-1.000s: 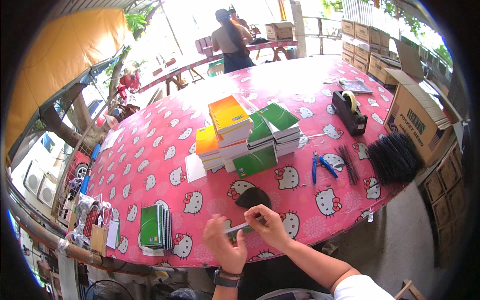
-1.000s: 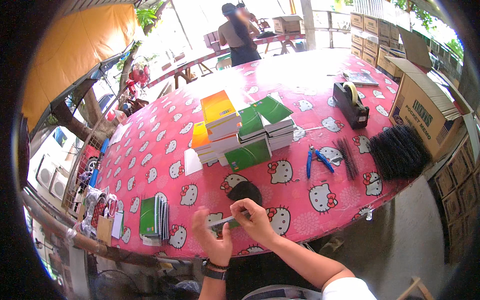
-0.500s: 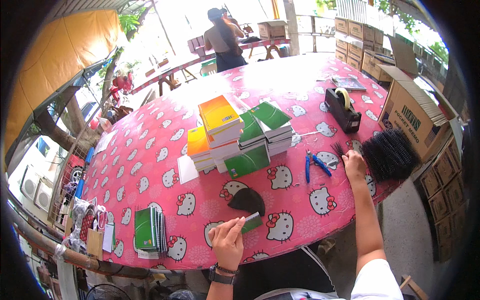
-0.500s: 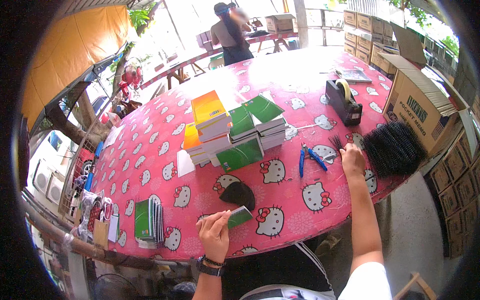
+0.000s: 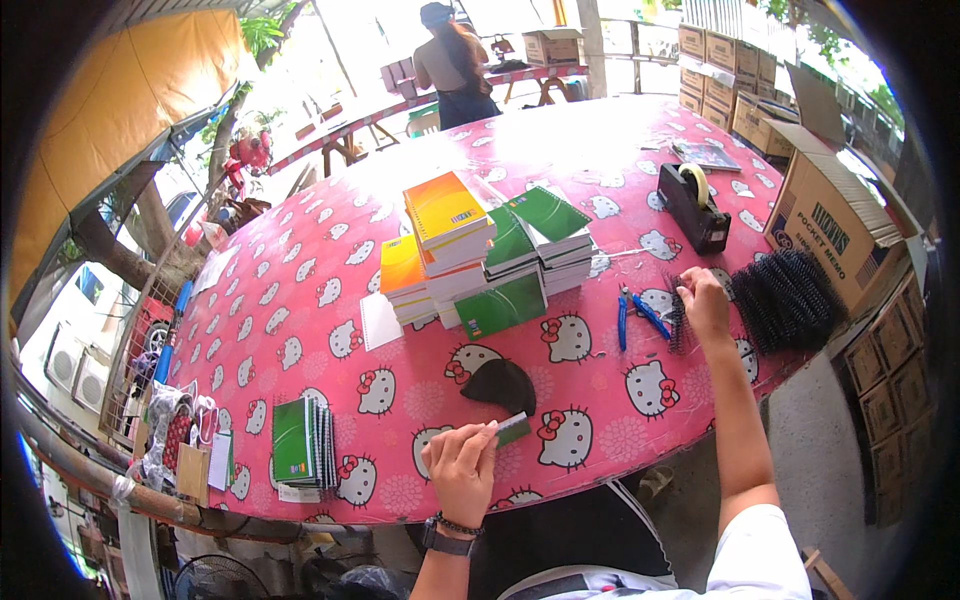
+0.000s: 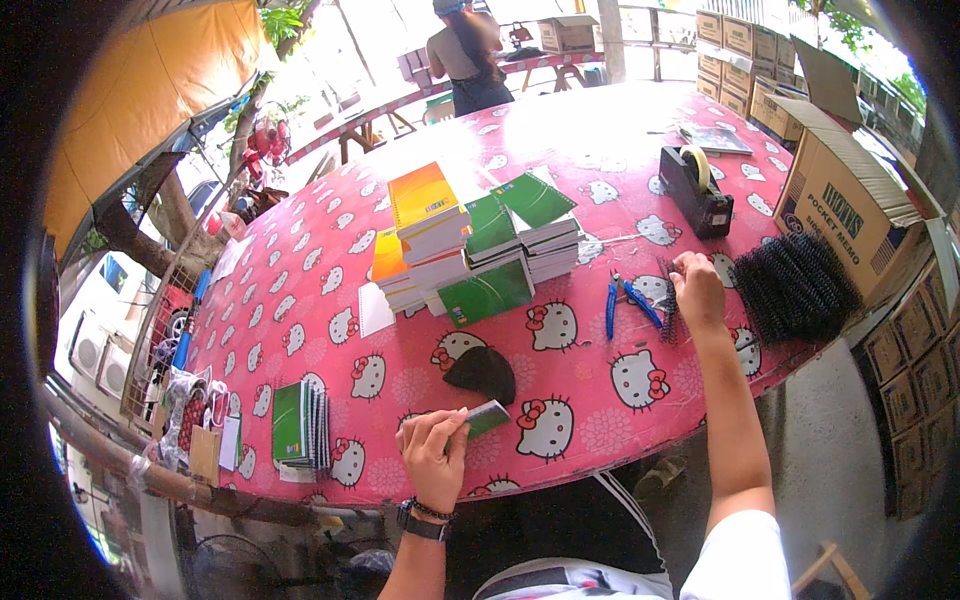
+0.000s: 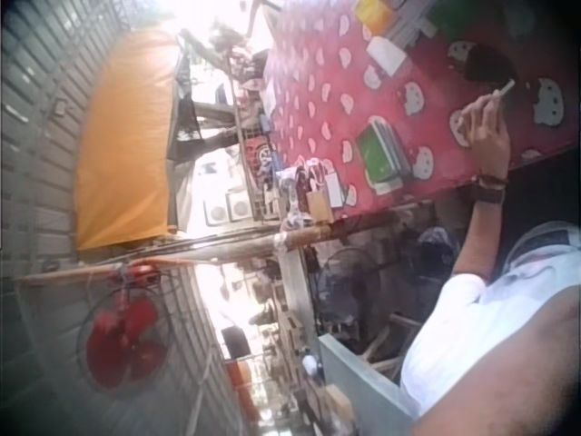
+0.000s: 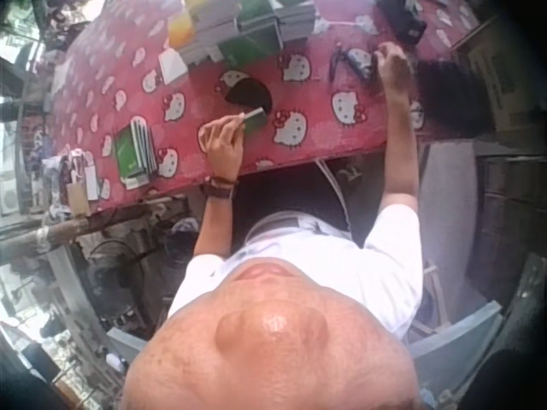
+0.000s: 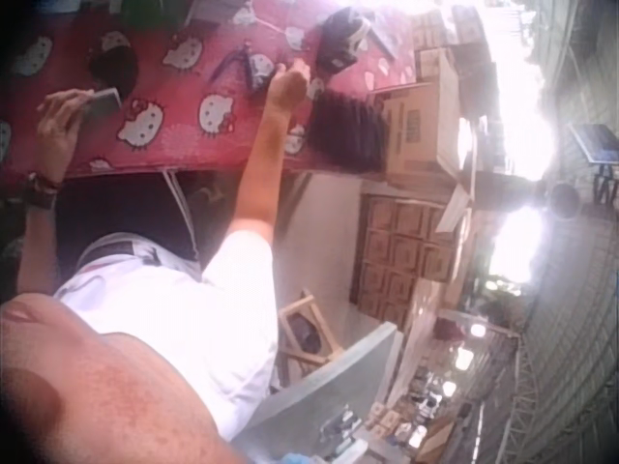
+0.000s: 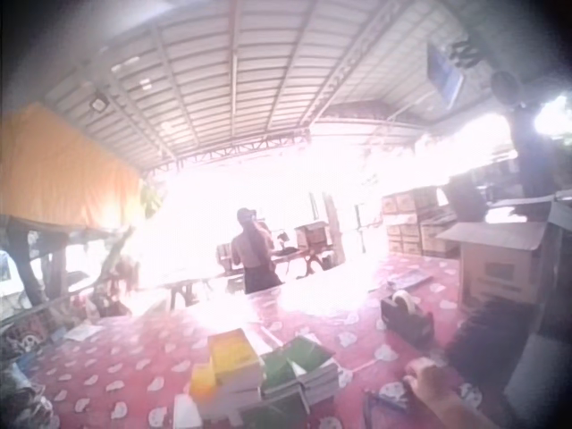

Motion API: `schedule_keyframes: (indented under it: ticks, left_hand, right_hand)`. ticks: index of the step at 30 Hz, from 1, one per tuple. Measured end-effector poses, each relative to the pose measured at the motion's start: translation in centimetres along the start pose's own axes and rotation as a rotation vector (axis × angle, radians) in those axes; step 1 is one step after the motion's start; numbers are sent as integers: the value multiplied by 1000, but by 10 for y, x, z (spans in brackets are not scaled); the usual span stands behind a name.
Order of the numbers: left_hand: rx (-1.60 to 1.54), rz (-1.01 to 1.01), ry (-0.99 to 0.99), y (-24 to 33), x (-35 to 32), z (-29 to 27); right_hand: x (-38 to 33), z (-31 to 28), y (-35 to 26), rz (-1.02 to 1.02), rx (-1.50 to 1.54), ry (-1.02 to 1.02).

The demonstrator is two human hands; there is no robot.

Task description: The person assembles notebooks by hand, aligning pages and covers, inserting a plastic spiral binding through the pre-punched holes, and then trimming the excess coil with pliers.

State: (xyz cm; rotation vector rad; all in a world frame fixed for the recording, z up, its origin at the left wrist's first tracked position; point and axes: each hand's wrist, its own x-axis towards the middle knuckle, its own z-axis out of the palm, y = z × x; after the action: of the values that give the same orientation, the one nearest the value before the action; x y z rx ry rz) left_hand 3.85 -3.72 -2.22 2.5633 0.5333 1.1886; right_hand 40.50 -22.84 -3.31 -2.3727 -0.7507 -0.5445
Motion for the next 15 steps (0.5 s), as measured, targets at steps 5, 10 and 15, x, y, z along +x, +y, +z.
schedule_keyframes:
  ticks: [5,10,15]
  left_hand:
    - [64,-17,-26,-2,0,-16]
    - [59,-36,-166,1,14,-1]
    - [79,-26,-180,-2,11,-4]
  right_hand:
    - [-24,-19,-85,-42,623,-224]
    - [-78,-41,-162,-200,895,-792]
    - [-101,-26,-181,-287,976,-865]
